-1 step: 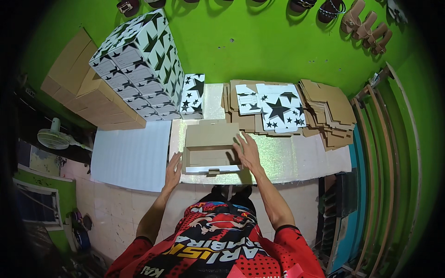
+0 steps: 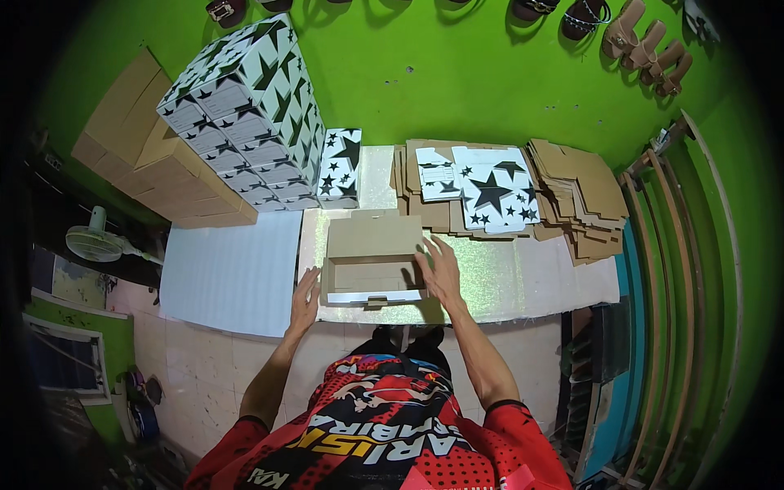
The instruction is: Manually folding flat cardboard components into finished shoe boxes.
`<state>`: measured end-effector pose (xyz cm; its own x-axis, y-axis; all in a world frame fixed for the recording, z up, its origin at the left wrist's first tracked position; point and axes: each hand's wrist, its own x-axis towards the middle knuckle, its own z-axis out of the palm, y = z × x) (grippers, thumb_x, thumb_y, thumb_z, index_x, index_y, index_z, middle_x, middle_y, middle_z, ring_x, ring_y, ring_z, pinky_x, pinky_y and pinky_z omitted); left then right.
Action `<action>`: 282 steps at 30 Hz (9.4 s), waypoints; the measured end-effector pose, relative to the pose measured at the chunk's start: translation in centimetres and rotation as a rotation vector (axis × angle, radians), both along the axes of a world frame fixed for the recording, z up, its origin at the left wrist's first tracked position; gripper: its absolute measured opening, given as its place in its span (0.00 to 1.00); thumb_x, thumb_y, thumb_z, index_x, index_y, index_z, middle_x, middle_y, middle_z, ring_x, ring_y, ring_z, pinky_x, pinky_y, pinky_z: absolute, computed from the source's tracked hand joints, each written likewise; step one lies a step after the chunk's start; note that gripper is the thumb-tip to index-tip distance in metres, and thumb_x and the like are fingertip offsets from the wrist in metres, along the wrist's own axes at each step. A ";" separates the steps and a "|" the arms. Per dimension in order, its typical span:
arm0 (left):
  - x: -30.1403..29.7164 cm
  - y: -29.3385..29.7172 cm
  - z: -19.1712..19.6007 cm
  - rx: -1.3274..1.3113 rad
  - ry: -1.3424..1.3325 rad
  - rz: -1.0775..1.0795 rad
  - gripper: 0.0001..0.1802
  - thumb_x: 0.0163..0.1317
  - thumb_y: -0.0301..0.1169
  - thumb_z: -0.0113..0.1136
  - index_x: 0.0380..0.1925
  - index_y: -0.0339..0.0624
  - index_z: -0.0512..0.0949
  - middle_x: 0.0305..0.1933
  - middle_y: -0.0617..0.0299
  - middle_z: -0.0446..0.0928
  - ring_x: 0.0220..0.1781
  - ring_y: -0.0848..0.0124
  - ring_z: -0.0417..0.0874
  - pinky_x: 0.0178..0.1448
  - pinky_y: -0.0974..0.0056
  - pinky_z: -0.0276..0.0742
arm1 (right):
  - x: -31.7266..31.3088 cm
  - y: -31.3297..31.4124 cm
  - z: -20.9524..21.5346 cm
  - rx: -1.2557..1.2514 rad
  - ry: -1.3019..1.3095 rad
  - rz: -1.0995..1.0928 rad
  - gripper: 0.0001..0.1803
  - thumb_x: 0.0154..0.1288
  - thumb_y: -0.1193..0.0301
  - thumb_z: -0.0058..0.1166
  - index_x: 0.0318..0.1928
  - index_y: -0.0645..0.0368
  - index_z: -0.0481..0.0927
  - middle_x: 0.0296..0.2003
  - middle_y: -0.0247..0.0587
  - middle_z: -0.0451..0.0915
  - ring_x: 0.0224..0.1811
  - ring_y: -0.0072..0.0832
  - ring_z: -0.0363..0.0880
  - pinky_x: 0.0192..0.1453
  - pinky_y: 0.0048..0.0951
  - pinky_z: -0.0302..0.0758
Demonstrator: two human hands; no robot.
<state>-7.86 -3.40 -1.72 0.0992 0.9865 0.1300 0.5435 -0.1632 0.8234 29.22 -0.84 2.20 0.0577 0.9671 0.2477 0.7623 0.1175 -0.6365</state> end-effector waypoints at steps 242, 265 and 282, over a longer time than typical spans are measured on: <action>4.1 18.1 9.2 0.301 0.788 -0.181 0.48 0.65 0.30 0.59 0.84 0.45 0.51 0.88 0.47 0.49 0.90 0.52 0.47 0.87 0.35 0.41 | -13.7 17.4 5.5 -0.006 -0.568 0.335 0.52 0.66 0.49 0.68 0.85 0.32 0.52 0.87 0.36 0.41 0.86 0.61 0.39 0.74 0.86 0.53; 4.5 26.9 3.5 0.347 0.598 -0.194 0.37 0.70 0.20 0.43 0.80 0.26 0.53 0.84 0.39 0.56 0.87 0.46 0.53 0.89 0.44 0.46 | -17.1 23.8 0.4 0.020 -0.368 0.241 0.42 0.65 0.81 0.54 0.79 0.43 0.64 0.81 0.53 0.59 0.65 0.50 0.80 0.77 0.47 0.72; 11.2 22.5 6.6 0.376 0.597 -0.412 0.48 0.63 0.26 0.58 0.83 0.42 0.51 0.87 0.44 0.49 0.89 0.49 0.48 0.89 0.40 0.43 | -5.5 17.3 0.1 0.077 -0.457 0.108 0.35 0.78 0.49 0.51 0.80 0.41 0.64 0.84 0.45 0.53 0.84 0.57 0.53 0.83 0.69 0.49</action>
<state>3.33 19.15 4.83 0.6021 0.7564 0.2556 0.7092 -0.6537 0.2642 23.71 16.44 2.30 -0.1735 0.9395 0.2954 0.9430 0.2450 -0.2252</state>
